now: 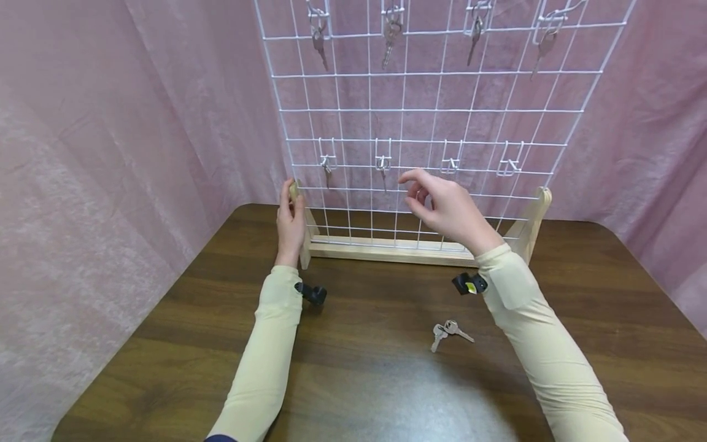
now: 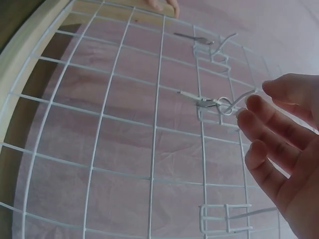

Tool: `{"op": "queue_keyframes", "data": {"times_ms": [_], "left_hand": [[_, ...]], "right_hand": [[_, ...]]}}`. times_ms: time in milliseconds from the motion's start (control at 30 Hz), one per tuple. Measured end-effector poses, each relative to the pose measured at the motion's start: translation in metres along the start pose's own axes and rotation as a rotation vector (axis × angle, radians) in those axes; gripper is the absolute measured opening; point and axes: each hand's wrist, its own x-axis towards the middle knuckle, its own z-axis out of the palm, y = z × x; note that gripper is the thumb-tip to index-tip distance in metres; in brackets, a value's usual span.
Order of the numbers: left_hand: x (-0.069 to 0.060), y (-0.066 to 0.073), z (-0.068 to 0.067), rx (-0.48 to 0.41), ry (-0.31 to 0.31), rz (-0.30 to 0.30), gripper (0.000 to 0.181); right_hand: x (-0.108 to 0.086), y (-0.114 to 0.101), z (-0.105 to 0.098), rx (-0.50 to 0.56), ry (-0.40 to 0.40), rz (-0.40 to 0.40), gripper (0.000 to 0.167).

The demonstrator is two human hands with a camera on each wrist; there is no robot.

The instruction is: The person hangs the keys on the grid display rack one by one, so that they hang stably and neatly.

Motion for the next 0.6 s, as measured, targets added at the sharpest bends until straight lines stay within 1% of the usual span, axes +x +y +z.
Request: {"op": "queue_keyframes", "data": {"times_ms": [200,333,600], "left_hand": [[0.002,0.002,0.001,-0.004,-0.003,0.004,0.042],[0.002,0.001,0.001,-0.006,-0.006,0.008,0.042],[0.003,-0.001,0.001,-0.015,-0.004,0.014,0.04]], "right_hand": [[-0.018,-0.009,-0.002,-0.009,-0.022,-0.021,0.034],[-0.03,-0.011,-0.001,-0.02,-0.036,-0.053,0.035],[-0.059,-0.01,0.001,-0.09,-0.151,-0.119,0.036]]}}
